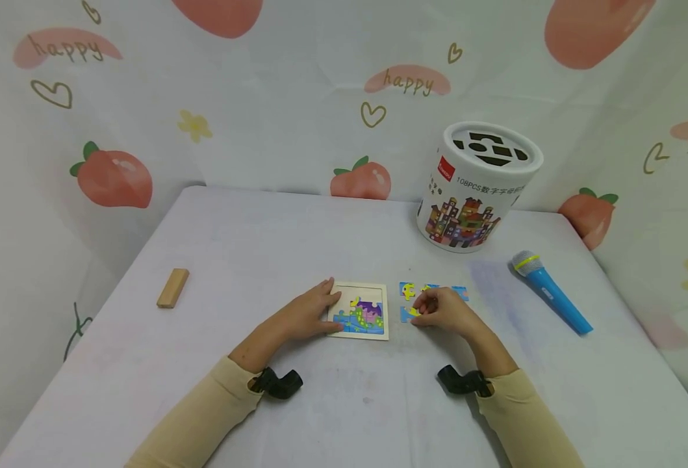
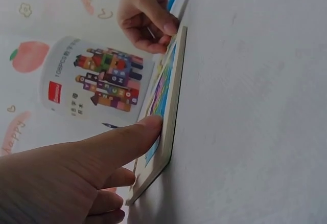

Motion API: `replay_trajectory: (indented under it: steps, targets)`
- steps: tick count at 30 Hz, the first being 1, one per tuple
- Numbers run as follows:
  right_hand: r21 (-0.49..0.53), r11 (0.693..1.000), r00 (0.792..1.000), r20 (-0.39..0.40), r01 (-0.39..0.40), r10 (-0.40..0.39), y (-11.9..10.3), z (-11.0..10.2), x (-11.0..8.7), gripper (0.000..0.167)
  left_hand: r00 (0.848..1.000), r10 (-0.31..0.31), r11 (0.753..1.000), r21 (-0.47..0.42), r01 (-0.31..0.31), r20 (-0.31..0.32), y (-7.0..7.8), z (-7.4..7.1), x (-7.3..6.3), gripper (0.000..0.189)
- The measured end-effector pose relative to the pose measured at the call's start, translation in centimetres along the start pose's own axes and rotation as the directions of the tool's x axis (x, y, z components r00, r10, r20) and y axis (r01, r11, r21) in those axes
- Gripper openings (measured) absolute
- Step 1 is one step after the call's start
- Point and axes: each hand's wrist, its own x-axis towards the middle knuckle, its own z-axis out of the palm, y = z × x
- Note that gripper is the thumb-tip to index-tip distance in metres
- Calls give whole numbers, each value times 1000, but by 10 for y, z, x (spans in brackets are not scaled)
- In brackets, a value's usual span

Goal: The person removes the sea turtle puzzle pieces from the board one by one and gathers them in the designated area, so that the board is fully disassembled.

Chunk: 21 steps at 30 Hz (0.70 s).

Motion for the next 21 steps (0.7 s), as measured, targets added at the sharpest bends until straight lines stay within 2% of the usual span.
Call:
replay_trajectory:
  steps: [5, 11, 21]
  targets:
    - [-18, 1000, 1000, 19, 14, -13, -2, -4, -1, 23, 998, 58, 998, 31, -58, 10, 3, 2, -4, 65]
    - [-61, 997, 999, -33, 37, -39, -12, -4, 2, 24, 988, 140, 986, 82, -145, 57, 9, 8, -8, 48]
    - [-79, 993, 996, 1, 93, -93, -41, 14, 26, 24, 981, 185, 977, 93, -190, 63, 15, 11, -13, 37]
